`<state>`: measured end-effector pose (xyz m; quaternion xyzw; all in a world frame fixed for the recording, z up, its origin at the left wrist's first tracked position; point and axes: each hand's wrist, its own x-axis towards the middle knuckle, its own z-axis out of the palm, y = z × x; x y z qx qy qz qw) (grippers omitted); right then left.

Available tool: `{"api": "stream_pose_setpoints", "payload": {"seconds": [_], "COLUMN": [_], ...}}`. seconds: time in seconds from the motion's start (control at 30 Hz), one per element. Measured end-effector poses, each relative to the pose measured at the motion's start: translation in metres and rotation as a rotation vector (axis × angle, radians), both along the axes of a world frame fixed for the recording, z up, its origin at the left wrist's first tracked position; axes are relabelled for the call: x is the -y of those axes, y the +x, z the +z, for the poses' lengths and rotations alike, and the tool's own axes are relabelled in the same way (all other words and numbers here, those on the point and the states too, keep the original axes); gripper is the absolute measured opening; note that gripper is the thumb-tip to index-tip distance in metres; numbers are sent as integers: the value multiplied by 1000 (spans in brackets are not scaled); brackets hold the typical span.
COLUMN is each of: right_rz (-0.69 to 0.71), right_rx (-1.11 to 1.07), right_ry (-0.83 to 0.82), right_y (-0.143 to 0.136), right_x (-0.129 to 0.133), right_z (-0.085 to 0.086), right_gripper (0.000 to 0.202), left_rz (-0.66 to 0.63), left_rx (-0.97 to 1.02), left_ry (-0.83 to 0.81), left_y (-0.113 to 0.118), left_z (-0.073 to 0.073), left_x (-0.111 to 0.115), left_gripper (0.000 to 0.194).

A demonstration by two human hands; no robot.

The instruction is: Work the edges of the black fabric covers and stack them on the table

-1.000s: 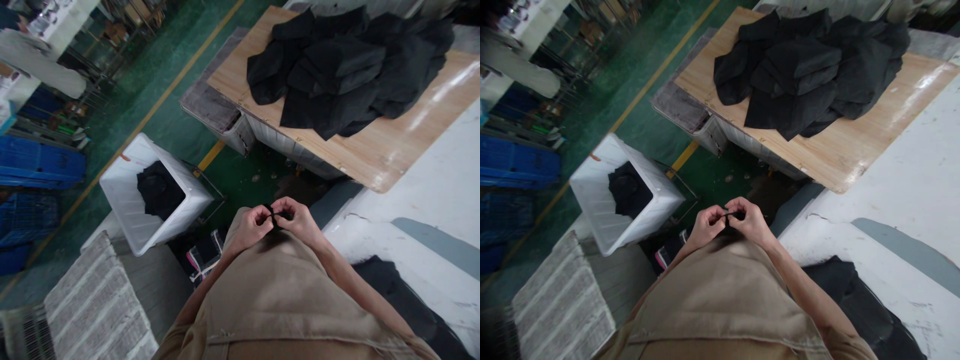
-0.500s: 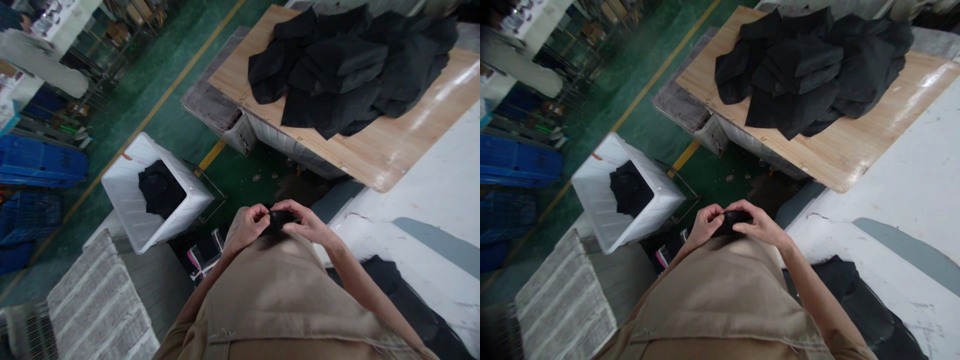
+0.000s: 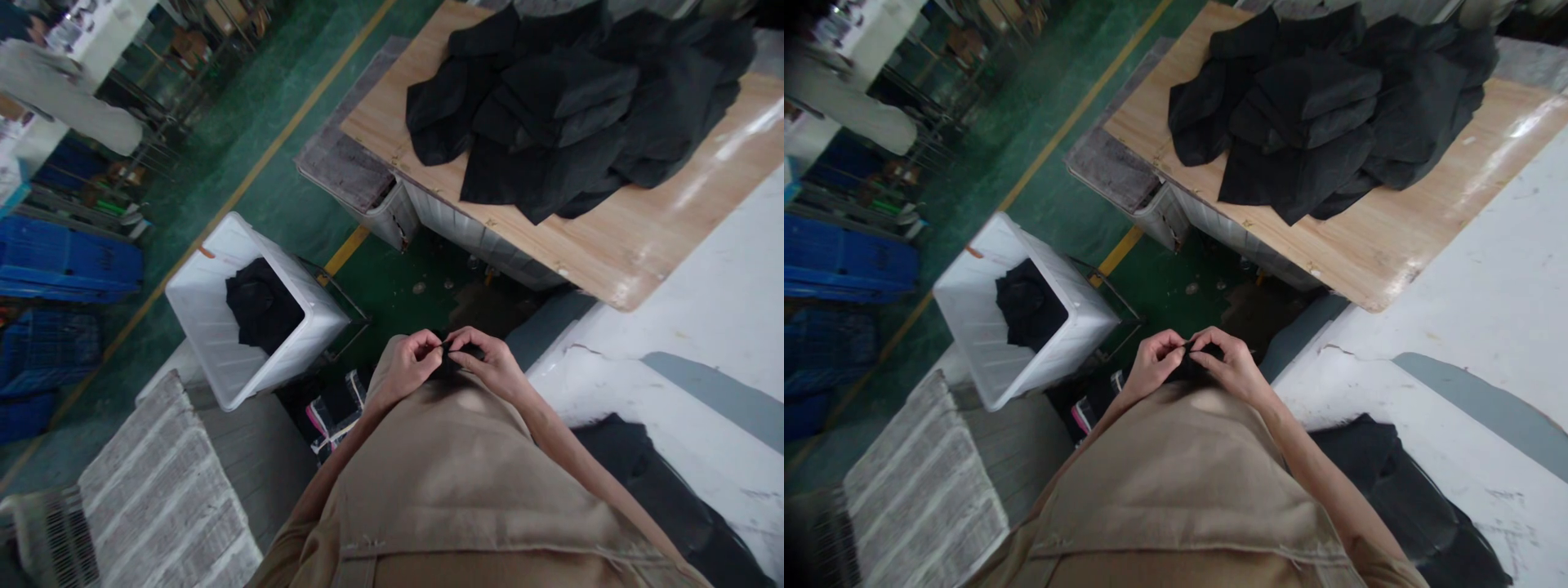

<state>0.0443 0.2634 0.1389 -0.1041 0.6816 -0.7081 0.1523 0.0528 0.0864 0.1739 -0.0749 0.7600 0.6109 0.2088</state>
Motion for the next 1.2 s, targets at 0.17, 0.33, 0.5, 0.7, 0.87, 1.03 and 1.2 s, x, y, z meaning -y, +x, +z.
{"api": "stream_pose_setpoints", "payload": {"seconds": [0.17, 0.33, 0.5, 0.7, 0.87, 1.03, 1.2], "right_rz": [19, 16, 26, 35, 32, 3, -7], "right_rx": [149, 220, 245, 262, 316, 343, 346], "right_ry": [2, -26, -41, -61, -95, -113, -127], "right_y": [-3, -6, -6, -6, -7, -6, -6], "right_x": [0, -1, -1, -1, -2, -1, 0], "right_z": [4, 2, -2, -5, -7, -11, -16], "right_gripper": [13, 13, 13, 12, 13, 14, 14], "left_rz": [-87, -151, -164, -182, -207, -225, -241], "left_rx": [-7, 20, 31, 33, 58, 55, 24], "left_ry": [30, 78, 87, 99, 135, 86, 17], "left_y": [2, 2, 2, 1, 1, 0, -1], "left_z": [1, -3, -7, -8, -6, -5, -4], "left_x": [9, 16, 18, 19, 18, 17, 16], "left_gripper": [15, 20, 24, 24, 27, 28, 26]}}
